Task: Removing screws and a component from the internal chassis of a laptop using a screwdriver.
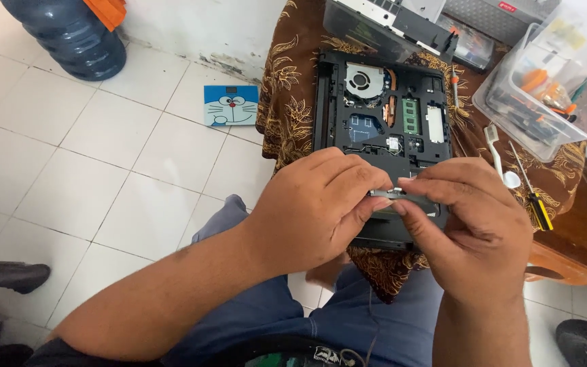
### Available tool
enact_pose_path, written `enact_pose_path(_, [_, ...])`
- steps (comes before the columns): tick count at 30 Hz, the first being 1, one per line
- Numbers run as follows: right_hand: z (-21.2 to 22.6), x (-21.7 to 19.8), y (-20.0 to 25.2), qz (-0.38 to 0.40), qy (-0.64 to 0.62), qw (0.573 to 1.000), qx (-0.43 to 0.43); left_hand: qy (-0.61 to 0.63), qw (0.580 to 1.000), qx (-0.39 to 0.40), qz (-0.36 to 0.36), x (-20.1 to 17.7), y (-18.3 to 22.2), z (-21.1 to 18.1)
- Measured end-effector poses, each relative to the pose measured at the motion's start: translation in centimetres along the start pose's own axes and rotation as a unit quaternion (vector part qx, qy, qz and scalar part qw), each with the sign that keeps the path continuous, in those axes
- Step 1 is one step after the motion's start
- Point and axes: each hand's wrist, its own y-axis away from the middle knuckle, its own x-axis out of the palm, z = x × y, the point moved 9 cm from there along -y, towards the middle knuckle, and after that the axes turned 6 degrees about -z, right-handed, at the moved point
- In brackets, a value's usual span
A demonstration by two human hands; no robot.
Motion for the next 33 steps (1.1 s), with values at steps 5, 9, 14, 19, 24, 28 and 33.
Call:
enact_pose_path(5, [-0.1, 0.0, 0.1, -0.001, 0.002, 1.0, -0.004, 0.001, 1.0, -0.008, -0.004, 0.1, 0.1, 0.2])
enact_pose_path(9, [0.0, 0.0, 0.0, 0.0, 0.006, 1.0, 0.0, -0.004, 1.0, -0.009, -0.002, 0.0, 0.1, 0.2])
enact_pose_path(14, [-0.2, 0.1, 0.1, -0.002, -0.002, 1.0, -0.008, -0.004, 1.0, -0.008, -0.003, 0.0, 0.1, 0.3])
enact_pose_path(19, [-1.3, -0.5, 0.6, -0.006, 0.013, 1.0, 0.022, 0.0, 1.0, -0.003, -0.003, 0.0, 0.1, 0.3])
enact_pose_path(24, [-7.9, -6.7, 4.3, -0.143, -0.034, 0.985, 0.09, -0.002, 1.0, 0.007, -0.008, 0.1, 0.3, 0.3])
enact_pose_path(28, [-14.7, -11.8, 7.7, -0.192, 0.006, 0.957, 0.215, 0.006, 1.0, 0.009, 0.007, 0.2, 0.3, 0.2])
enact_pose_path(33, [-17.3, -13.5, 11.0, -0.163, 0.076, 0.947, 0.265, -0.013, 1.0, 0.001, 0.017, -0.1, 0.1, 0.0])
